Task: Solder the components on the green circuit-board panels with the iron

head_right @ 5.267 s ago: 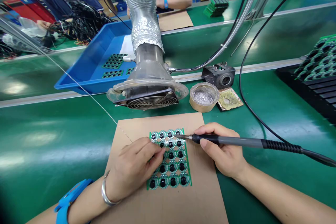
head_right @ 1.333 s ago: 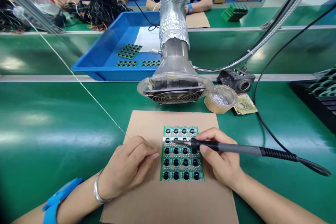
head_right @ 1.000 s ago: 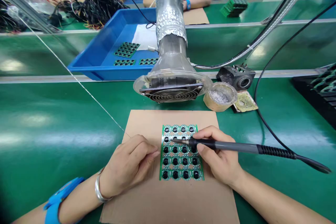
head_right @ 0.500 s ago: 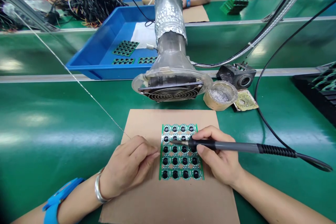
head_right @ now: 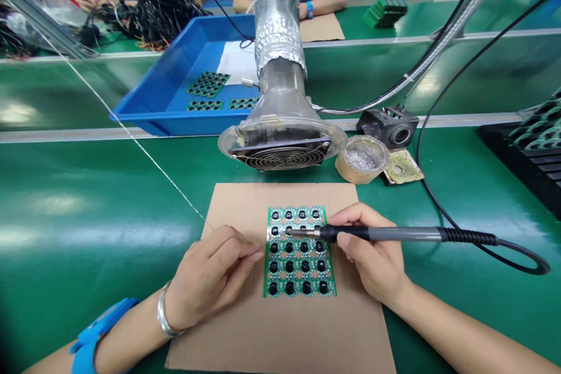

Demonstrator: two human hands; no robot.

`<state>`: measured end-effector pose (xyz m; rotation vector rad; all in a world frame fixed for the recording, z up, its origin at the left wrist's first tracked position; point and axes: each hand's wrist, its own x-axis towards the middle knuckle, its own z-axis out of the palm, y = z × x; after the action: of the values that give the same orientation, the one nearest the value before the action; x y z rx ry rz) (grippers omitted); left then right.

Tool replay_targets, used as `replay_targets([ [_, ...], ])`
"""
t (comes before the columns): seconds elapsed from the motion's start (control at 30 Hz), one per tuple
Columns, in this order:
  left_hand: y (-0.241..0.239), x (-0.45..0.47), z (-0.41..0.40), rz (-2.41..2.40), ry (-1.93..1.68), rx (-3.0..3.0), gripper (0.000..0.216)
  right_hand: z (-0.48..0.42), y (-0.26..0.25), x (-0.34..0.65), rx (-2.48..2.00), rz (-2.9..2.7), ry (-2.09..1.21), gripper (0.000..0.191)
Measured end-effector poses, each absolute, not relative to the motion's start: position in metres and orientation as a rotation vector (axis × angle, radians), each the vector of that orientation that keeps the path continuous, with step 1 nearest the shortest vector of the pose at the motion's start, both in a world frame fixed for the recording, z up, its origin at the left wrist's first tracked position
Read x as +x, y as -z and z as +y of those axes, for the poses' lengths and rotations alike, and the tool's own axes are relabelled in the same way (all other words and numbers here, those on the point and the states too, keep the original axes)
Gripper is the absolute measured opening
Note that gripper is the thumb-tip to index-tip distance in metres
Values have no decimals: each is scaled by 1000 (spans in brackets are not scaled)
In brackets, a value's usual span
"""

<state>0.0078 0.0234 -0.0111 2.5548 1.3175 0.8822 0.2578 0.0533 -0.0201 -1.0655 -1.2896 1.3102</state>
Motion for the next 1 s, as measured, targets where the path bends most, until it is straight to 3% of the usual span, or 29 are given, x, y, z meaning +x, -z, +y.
replay_targets([
  [0.13, 2, 18, 23, 1289, -876, 2526, 4, 55, 15, 267, -1123, -1244, -1372, 9],
  [0.63, 18, 35, 31, 1292, -829, 2648, 3, 54, 25, 273, -1137, -1621, -996, 8],
  [1.0, 21, 38, 36, 1275, -814, 2674, 2, 53, 26, 273, -1162, -1648, -982, 9],
])
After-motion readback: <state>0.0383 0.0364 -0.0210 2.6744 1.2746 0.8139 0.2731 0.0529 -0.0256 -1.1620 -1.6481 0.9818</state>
